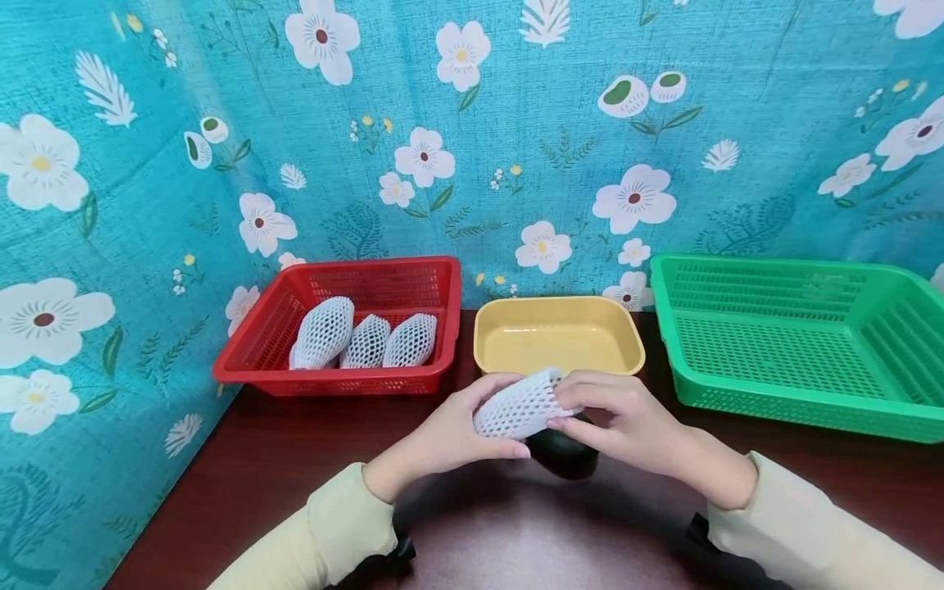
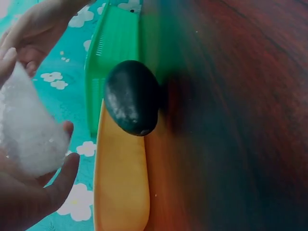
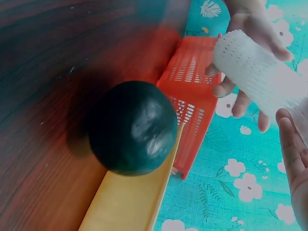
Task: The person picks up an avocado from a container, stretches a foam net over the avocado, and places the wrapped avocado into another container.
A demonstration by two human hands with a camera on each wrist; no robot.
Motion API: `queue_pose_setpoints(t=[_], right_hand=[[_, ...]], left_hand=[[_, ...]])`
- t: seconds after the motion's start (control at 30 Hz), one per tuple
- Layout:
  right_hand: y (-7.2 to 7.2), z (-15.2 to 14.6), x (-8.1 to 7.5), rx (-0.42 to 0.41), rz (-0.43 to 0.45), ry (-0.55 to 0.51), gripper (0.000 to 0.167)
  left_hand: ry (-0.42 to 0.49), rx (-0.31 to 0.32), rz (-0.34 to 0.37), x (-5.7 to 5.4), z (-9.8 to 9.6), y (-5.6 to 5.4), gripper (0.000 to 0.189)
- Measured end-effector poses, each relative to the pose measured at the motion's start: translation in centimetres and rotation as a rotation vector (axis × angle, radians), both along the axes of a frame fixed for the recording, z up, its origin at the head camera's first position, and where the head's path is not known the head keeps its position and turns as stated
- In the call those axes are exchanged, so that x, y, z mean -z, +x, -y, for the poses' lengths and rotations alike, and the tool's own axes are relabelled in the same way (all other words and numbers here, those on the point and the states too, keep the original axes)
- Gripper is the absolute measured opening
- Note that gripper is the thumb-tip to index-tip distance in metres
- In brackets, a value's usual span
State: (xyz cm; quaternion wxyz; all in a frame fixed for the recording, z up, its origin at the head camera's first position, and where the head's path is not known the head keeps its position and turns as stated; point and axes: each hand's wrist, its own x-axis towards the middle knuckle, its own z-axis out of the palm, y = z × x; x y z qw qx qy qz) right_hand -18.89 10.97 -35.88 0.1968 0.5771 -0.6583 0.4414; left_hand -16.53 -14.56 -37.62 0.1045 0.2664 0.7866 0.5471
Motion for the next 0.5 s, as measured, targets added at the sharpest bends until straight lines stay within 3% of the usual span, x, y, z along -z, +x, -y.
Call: queue_pose_setpoints(t=[0.33,0.5], right_hand=[[-0.1,-0.1,-0.9,0.057,0.013,-0.05,0.034],[-0.1,-1.0,-1.5,0.113,0.052,-0.006,0.042]], left_hand=[[-0.016,-0.063,0.031,-0.7,1.3,0.0,0.064],[-0.039,-0.1,0.025,-1.1,2.4,-0.1,0.065]])
